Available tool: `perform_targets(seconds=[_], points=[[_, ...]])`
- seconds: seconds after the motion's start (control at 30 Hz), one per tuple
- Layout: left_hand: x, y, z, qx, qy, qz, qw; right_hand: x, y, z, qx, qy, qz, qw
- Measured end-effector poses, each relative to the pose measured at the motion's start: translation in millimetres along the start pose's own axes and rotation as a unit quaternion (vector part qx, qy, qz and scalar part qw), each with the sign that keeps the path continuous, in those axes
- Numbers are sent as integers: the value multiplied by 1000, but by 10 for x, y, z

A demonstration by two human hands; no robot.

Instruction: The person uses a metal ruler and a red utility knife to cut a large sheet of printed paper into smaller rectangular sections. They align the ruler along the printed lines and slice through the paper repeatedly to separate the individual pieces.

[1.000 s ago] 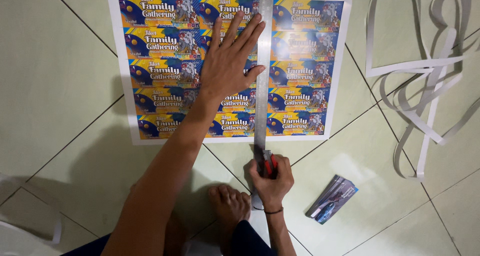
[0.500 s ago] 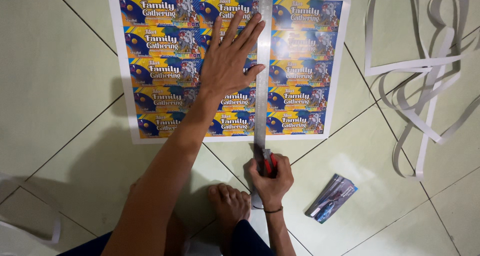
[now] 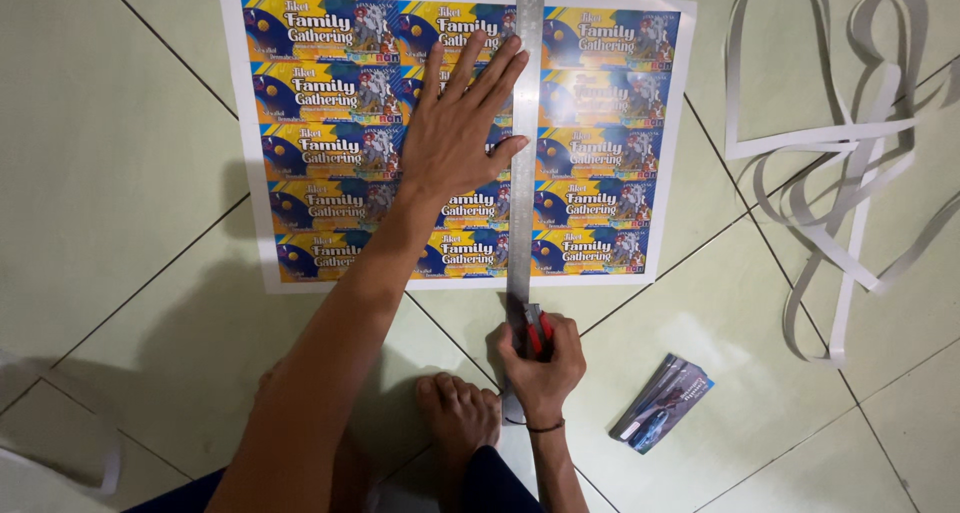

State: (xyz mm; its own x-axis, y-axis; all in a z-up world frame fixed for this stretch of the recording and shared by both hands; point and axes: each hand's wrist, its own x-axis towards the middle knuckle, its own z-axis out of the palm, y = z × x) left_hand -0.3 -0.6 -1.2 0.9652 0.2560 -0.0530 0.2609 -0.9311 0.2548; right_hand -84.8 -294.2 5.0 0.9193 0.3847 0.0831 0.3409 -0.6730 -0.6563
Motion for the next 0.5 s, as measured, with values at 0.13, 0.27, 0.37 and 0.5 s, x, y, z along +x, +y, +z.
perform_targets(seconds=[0.13,0.27,0.37,0.5], points=[[-6,5,-2,-2,3,2,1000,0,0,-7,-1,-3,9,1000],[-5,1,11,-8,5,1,1000,-4,19,-13,3,-11,11,1000],[-15,27,-2,-1,-5,-4,1000,38,-16,-63,42,-16,89,995],[-22,0,38,18,4,-3,1000,186,28,-68,25,-67,261,963]])
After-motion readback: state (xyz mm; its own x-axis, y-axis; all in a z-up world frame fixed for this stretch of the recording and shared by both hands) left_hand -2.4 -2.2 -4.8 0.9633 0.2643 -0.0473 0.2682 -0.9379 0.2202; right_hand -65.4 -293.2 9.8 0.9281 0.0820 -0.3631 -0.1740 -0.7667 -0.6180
